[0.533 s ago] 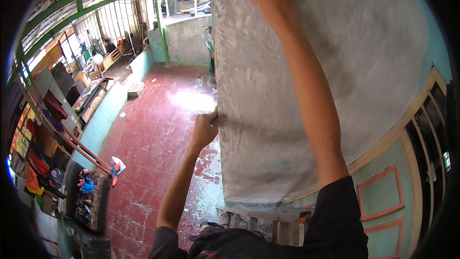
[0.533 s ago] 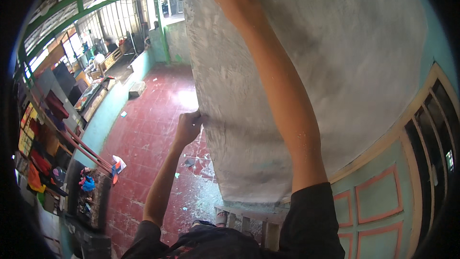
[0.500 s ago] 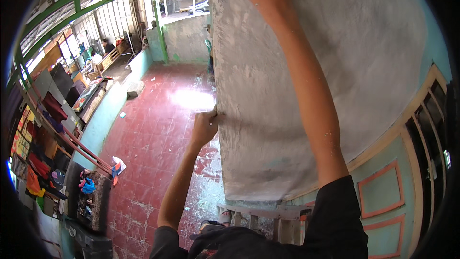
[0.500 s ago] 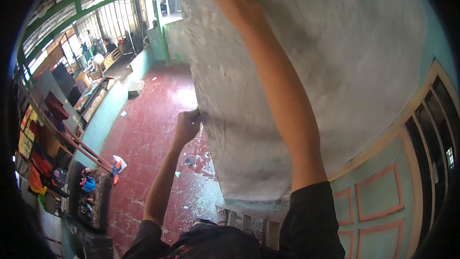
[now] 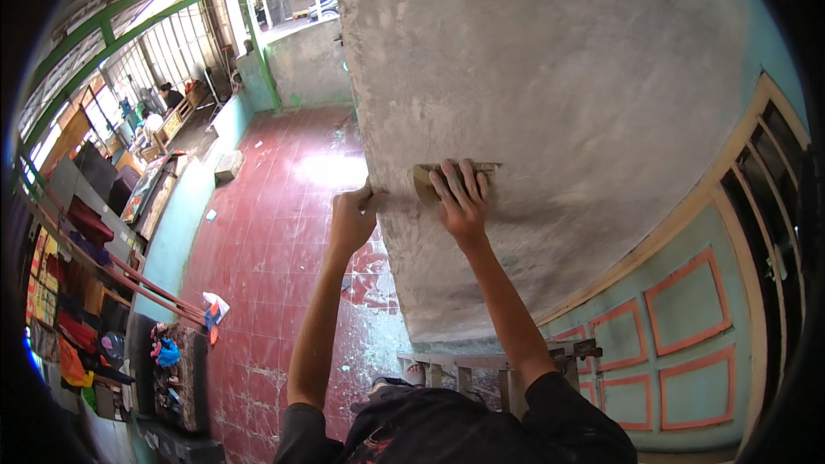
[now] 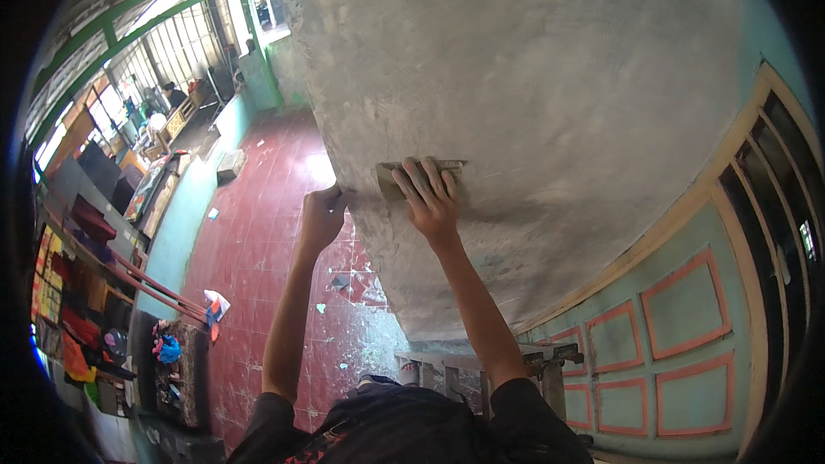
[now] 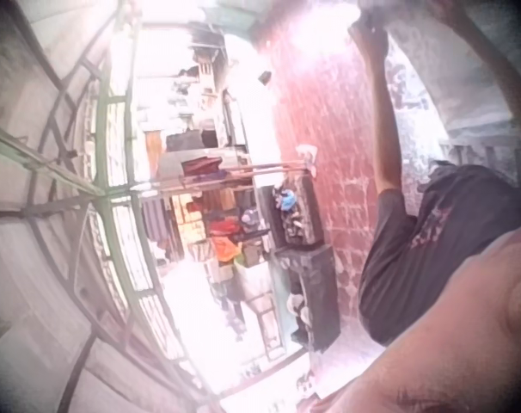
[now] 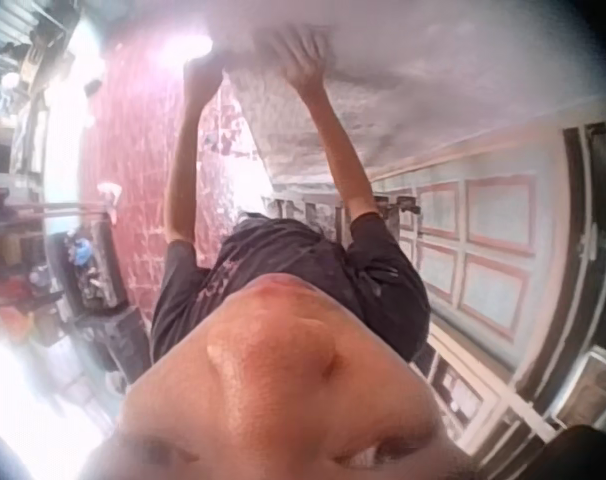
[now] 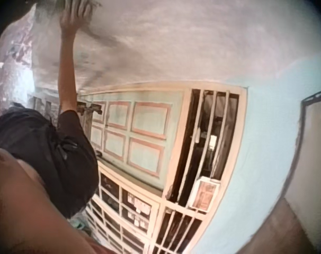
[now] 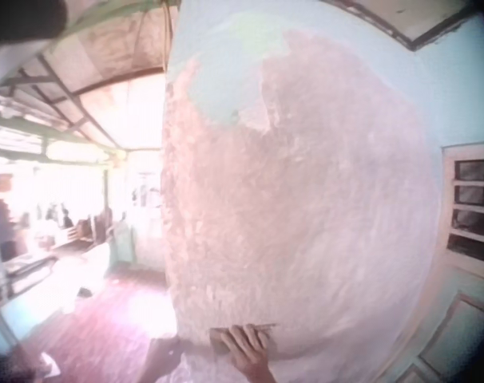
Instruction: The person sands a large vertical wall surface using a sanding block held in the right hand. The person moves the block in repeated strokes across the wall, working from lower to higher areas while standing on a ladder. The wall surface appears to be covered with a light gray material, and the person continues sanding throughout the clip.
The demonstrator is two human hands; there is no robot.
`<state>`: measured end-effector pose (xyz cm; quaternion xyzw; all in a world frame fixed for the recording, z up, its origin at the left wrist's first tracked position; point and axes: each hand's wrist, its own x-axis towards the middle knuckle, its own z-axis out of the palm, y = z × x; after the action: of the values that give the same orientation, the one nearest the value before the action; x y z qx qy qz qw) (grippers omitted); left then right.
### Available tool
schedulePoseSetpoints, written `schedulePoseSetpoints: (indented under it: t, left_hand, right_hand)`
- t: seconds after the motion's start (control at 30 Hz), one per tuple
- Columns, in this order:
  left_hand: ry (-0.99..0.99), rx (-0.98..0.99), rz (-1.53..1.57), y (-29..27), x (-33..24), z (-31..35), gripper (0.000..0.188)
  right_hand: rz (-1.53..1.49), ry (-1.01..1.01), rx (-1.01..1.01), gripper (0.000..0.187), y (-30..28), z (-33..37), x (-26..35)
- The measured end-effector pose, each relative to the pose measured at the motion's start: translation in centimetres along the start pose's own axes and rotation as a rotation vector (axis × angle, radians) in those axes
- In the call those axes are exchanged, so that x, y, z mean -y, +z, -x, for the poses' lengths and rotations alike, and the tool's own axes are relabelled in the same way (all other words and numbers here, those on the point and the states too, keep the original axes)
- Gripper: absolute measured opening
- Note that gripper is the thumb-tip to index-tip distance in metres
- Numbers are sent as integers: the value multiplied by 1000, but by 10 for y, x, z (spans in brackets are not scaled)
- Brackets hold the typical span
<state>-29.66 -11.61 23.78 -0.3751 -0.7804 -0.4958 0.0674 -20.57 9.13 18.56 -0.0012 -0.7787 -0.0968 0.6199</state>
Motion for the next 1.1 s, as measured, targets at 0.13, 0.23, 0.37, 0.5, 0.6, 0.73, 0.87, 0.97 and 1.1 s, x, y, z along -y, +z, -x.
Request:
schedulePoseSetpoints:
  t: [0.13, 0.23, 0.37, 0.5, 0.6, 0.73, 0.87, 0.97, 1.1]
  left_hand:
    - [-5, -6, 55, 0, -4, 0, 17]
    - [13, -12, 55, 0, -1, 1, 17]
    - [-46, 5, -7, -4, -9, 2, 18]
    - [-23, 5, 23, -1, -1, 0, 18]
    - [-1, 4, 36, -1, -4, 0, 18]
    - [1, 0, 26, -3, -3, 1, 17]
    - [-5, 40, -34, -5, -10, -3, 17]
    - [24, 45, -55, -3, -9, -5, 18]
    - [29, -35, -10, -3, -3, 2, 18]
  right_hand:
    - [-54, 65, -23, 46, -22, -88, -4]
    - [-20, 1, -124, 47, -38, -177, -27]
    - [51, -133, -298, 43, -64, -298, -52]
    - [96, -188, -352, 41, -87, -373, -64]
    - [31, -202, -325, 42, -82, -368, -67]
    - [-43, -154, -223, 45, -53, -269, -61]
    - [-11, -100, -20, 50, -49, -148, -43]
    - [-4, -120, 22, 52, -48, -134, -43]
    - [-3, -122, -87, 51, -49, -211, -28]
